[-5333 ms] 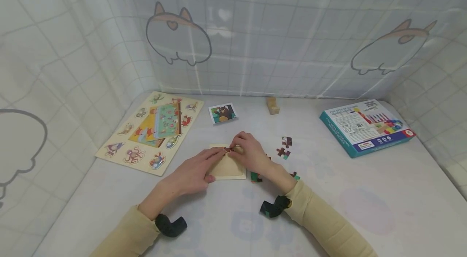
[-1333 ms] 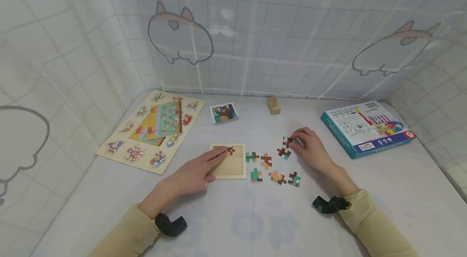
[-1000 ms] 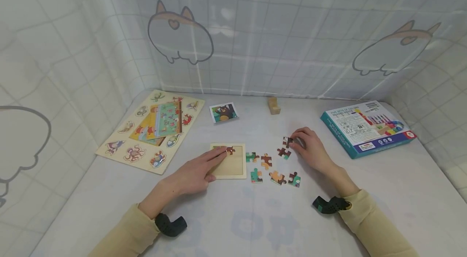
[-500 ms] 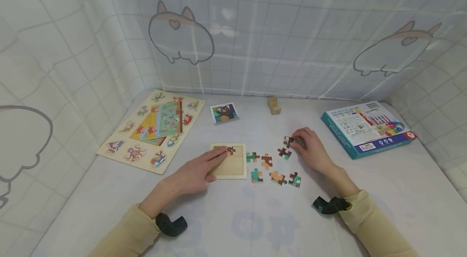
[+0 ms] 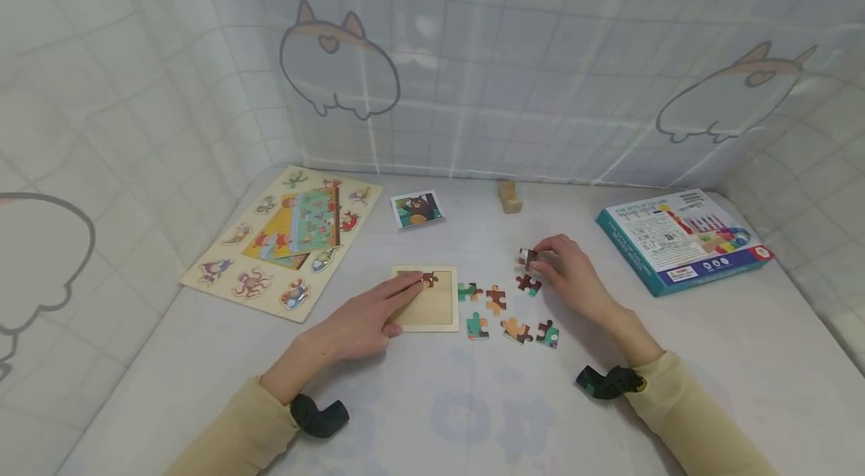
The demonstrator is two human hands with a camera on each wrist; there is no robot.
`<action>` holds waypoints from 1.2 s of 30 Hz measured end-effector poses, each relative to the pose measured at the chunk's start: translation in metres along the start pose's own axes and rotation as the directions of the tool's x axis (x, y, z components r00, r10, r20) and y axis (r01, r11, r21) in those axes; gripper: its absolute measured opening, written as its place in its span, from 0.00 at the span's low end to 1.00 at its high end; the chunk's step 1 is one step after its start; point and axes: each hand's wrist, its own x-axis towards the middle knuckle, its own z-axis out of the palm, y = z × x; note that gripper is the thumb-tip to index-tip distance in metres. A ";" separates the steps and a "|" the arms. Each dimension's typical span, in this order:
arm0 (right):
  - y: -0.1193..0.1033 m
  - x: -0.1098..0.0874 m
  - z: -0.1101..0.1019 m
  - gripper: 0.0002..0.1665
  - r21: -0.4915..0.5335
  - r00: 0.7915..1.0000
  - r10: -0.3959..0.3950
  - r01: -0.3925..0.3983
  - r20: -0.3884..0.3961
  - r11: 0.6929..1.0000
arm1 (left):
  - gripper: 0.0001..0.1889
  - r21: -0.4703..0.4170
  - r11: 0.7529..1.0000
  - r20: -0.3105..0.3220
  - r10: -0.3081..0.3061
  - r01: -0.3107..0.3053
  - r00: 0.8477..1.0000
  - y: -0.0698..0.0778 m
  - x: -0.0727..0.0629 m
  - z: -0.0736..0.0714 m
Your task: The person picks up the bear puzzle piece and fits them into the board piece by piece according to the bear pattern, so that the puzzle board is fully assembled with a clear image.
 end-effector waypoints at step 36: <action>-0.063 0.030 0.061 0.11 0.064 0.984 -0.143 0.138 0.101 0.988 | 0.37 -0.018 1.000 0.005 -0.006 0.006 1.000 0.000 -0.001 -0.001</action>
